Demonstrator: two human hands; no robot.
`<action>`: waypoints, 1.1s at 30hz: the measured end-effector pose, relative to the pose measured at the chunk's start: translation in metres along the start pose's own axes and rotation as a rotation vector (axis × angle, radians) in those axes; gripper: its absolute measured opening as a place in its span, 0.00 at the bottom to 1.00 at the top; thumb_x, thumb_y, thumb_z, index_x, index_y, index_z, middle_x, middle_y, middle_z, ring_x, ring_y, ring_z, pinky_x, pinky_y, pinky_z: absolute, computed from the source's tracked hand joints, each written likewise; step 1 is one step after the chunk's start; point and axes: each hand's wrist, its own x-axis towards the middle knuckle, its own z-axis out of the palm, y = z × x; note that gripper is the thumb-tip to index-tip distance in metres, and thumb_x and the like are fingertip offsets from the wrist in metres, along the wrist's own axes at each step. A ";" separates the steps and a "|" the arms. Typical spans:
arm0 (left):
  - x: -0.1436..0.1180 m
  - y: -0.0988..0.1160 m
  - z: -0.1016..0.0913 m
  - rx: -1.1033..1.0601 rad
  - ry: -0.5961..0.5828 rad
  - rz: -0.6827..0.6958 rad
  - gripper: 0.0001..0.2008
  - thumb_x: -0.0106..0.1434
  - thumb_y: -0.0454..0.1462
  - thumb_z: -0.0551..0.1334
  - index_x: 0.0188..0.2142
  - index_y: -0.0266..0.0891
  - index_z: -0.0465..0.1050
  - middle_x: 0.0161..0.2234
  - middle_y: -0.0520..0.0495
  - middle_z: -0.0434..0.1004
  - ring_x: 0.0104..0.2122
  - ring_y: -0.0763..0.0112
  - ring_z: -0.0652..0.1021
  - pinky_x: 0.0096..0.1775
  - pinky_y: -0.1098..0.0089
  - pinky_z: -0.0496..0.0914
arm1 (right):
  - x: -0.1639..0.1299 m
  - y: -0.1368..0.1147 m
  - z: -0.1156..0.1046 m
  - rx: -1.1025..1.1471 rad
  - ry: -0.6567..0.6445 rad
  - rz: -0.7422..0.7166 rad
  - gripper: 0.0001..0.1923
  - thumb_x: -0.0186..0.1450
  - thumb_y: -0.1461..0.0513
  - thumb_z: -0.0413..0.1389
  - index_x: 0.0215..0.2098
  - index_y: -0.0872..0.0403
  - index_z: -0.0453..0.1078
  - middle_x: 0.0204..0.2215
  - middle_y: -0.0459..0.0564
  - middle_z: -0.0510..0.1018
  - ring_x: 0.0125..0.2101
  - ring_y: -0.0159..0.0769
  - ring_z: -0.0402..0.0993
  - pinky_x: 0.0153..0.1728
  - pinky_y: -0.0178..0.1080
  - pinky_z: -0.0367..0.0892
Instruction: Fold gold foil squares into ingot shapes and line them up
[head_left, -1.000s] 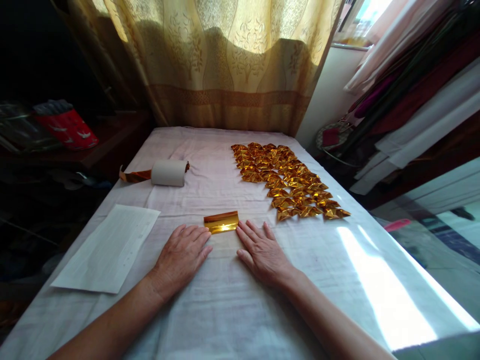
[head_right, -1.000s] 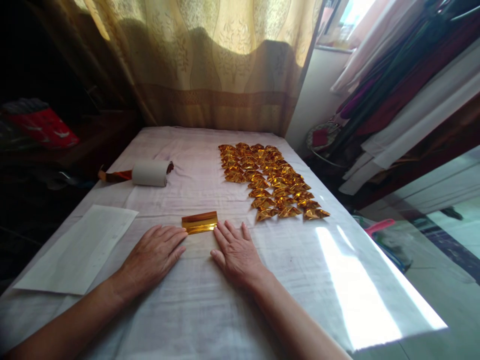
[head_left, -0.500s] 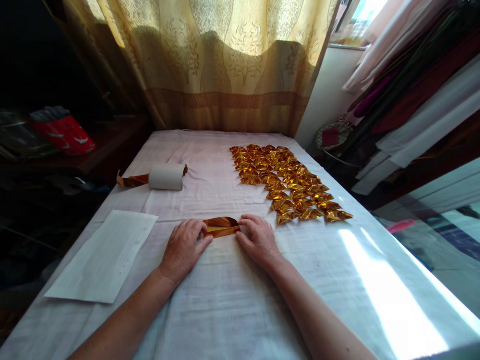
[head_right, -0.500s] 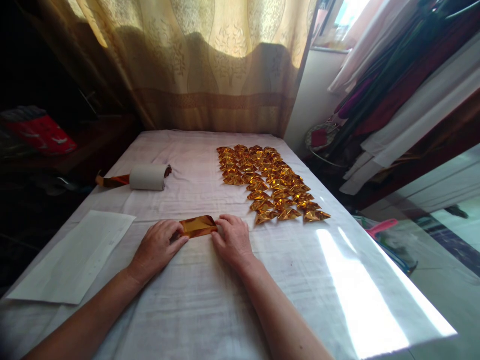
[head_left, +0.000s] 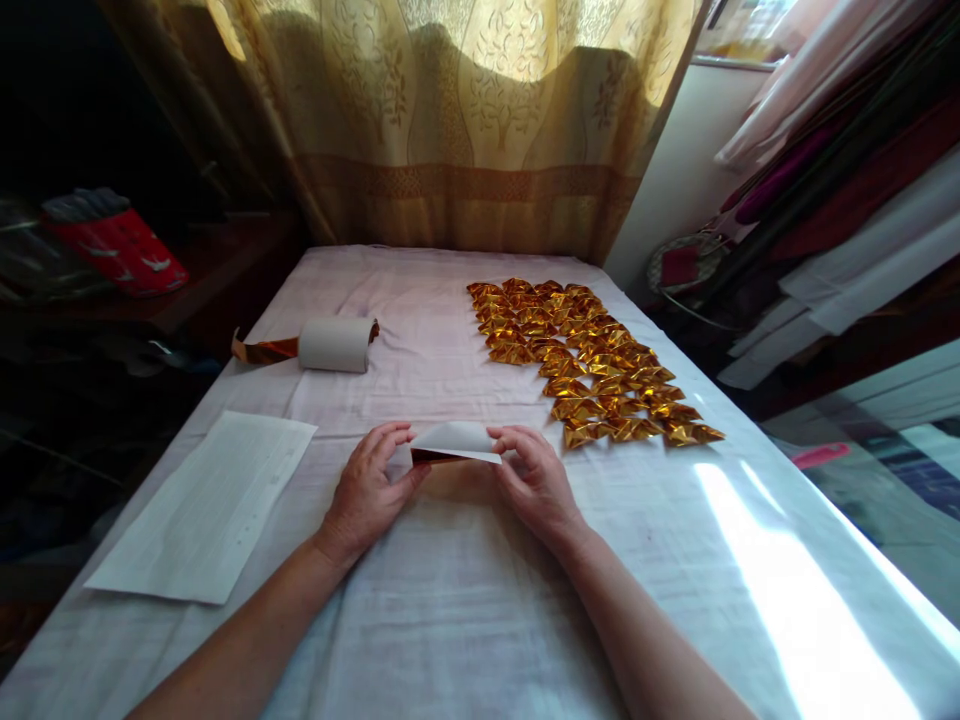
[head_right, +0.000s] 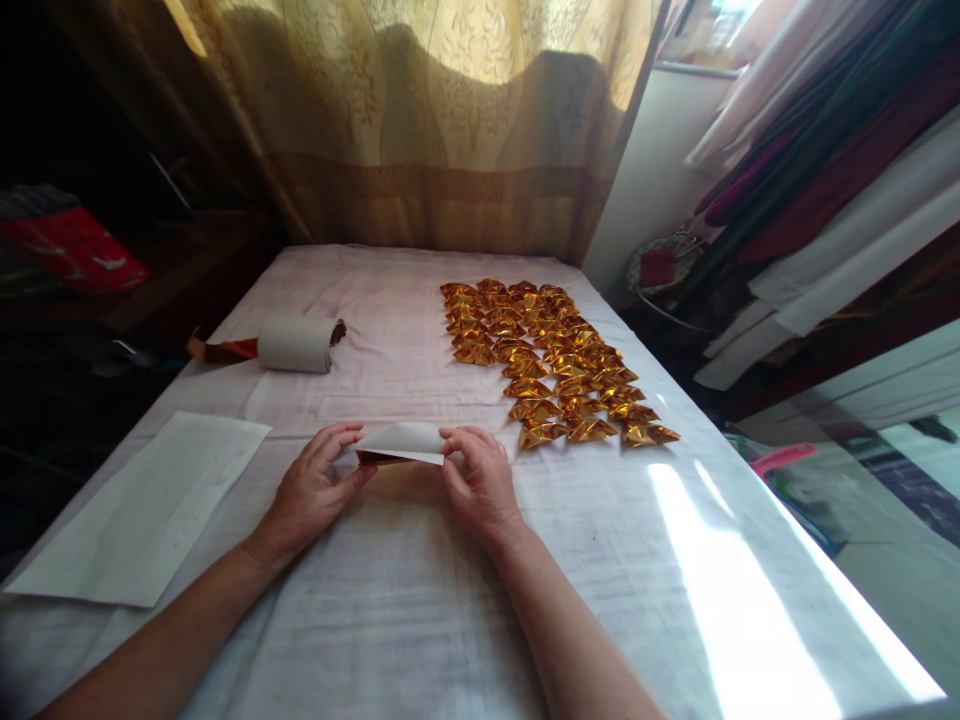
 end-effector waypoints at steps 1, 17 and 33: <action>0.000 0.002 0.000 -0.038 0.000 -0.038 0.14 0.64 0.44 0.62 0.46 0.41 0.73 0.50 0.43 0.76 0.49 0.61 0.77 0.51 0.61 0.72 | 0.000 0.000 0.000 0.001 0.004 -0.015 0.05 0.61 0.65 0.55 0.33 0.49 0.70 0.46 0.52 0.80 0.49 0.44 0.74 0.51 0.49 0.66; 0.001 0.011 -0.006 -0.193 0.032 -0.032 0.08 0.64 0.43 0.63 0.34 0.41 0.77 0.37 0.47 0.77 0.38 0.67 0.78 0.42 0.68 0.74 | -0.002 -0.009 -0.004 0.053 0.041 0.035 0.05 0.61 0.65 0.55 0.33 0.49 0.70 0.37 0.48 0.81 0.40 0.41 0.76 0.45 0.44 0.67; -0.008 0.061 -0.016 0.140 0.089 0.476 0.12 0.67 0.33 0.61 0.50 0.41 0.72 0.43 0.46 0.79 0.45 0.64 0.76 0.49 0.63 0.69 | 0.002 -0.024 0.004 0.416 0.171 0.311 0.07 0.60 0.56 0.59 0.33 0.51 0.71 0.27 0.45 0.79 0.29 0.34 0.75 0.34 0.36 0.71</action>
